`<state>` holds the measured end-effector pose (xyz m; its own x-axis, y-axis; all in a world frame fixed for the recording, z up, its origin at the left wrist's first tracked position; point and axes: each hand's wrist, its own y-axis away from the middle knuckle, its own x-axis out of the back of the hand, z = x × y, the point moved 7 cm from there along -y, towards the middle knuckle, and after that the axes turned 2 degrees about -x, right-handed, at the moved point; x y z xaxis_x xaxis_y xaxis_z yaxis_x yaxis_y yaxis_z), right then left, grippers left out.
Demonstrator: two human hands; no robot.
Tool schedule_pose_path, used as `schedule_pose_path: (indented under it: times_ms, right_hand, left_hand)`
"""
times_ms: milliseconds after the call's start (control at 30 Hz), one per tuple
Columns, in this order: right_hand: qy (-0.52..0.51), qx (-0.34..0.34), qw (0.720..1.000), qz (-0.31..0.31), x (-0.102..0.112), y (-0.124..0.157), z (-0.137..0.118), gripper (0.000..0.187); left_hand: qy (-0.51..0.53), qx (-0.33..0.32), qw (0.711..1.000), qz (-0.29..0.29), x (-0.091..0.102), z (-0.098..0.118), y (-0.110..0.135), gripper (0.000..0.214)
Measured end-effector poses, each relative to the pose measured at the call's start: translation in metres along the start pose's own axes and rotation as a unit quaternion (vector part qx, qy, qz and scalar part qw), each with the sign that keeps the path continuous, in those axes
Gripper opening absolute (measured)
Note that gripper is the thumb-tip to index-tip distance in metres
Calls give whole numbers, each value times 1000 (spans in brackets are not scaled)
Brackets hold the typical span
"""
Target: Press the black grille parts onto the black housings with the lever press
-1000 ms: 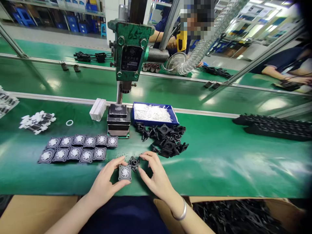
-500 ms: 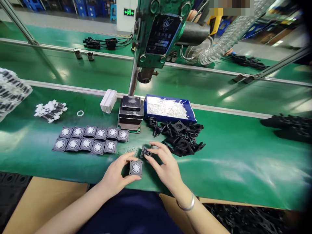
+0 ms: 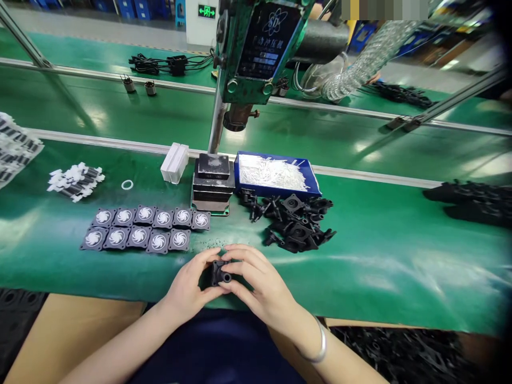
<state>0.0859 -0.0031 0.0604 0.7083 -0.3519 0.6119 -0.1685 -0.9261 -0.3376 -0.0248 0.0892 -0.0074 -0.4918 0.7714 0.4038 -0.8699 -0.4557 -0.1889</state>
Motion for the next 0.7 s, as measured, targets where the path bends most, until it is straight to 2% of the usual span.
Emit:
schedule_pose_path:
  times_ms: [233, 433, 600, 700]
  right_hand:
    - [-59, -20, 998, -10, -5, 2, 9, 16]
    - [-81, -33, 996, -2, -11, 4, 18, 14]
    - [-94, -37, 995, 2, -16, 7, 15, 11]
    - [-93, -37, 995, -5, -6, 0, 10, 13]
  left_hand:
    - [-4, -35, 999, -5, 1, 8, -3, 60]
    - [21, -27, 999, -31, 3, 7, -7, 60]
    - [32, -1, 999, -26, -2, 1, -1, 59]
    - [26, -24, 999, 6, 6, 12, -3, 58]
